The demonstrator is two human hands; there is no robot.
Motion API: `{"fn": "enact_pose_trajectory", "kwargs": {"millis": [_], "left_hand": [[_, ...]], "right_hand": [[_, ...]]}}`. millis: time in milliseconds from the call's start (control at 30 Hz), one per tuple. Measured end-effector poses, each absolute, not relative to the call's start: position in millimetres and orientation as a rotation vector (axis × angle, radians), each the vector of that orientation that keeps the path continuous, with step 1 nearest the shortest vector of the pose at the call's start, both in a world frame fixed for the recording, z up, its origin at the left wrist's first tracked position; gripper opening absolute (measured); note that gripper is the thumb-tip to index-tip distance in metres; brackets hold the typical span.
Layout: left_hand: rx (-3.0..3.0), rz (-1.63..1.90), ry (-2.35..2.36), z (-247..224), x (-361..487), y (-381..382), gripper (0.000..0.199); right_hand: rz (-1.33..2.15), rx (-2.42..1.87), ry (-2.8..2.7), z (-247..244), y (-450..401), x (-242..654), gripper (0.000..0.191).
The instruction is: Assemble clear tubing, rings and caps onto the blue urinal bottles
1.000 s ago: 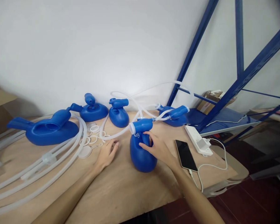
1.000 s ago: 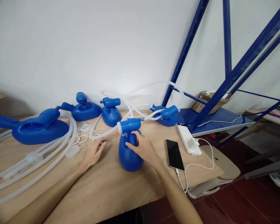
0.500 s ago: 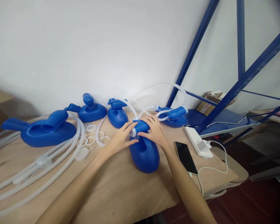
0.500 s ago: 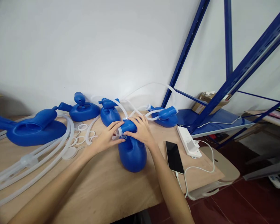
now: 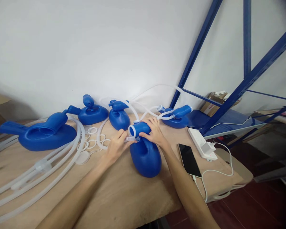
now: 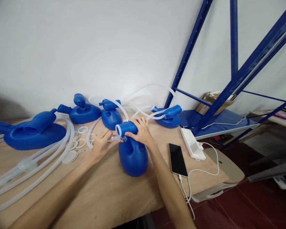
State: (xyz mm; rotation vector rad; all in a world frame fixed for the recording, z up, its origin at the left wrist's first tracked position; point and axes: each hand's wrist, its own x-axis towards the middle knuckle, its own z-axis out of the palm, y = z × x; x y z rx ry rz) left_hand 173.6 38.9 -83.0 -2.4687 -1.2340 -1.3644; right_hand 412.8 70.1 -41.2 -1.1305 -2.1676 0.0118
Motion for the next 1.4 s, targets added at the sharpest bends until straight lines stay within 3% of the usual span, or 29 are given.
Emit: {"fn": "enact_pose_trajectory", "kwargs": {"millis": [233, 500, 633, 933, 1200, 1400], "left_hand": [[-2.331, -1.032, -0.835, -59.8, 166.7, 28.2, 0.028], [-2.334, -0.636, -0.902, -57.4, 184.9, 3.5, 0.022], [-2.336, -0.6, -1.0, -77.2, 202.8, 9.1, 0.036], [-2.567, -0.866, -1.031, -110.7, 194.4, 34.0, 0.03], [-2.597, -1.336, -1.495, -106.6, 209.7, 28.0, 0.033], [-2.554, -1.741, -1.737, -107.3, 229.2, 33.6, 0.022]], "right_hand": [[0.043, -1.174, -2.388, -8.4, 71.7, 418.3, 0.06], [0.229, -1.163, -2.472, 13.1, 81.8, 417.7, 0.054], [0.239, -1.168, -2.46, 10.7, 83.0, 418.5, 0.052], [0.293, -1.135, -2.443, 10.4, 85.8, 420.8, 0.056], [0.283, -1.146, -2.42, 7.1, 89.0, 422.4, 0.056], [0.318, -1.161, -2.414, 3.1, 92.2, 424.1, 0.057]]}}
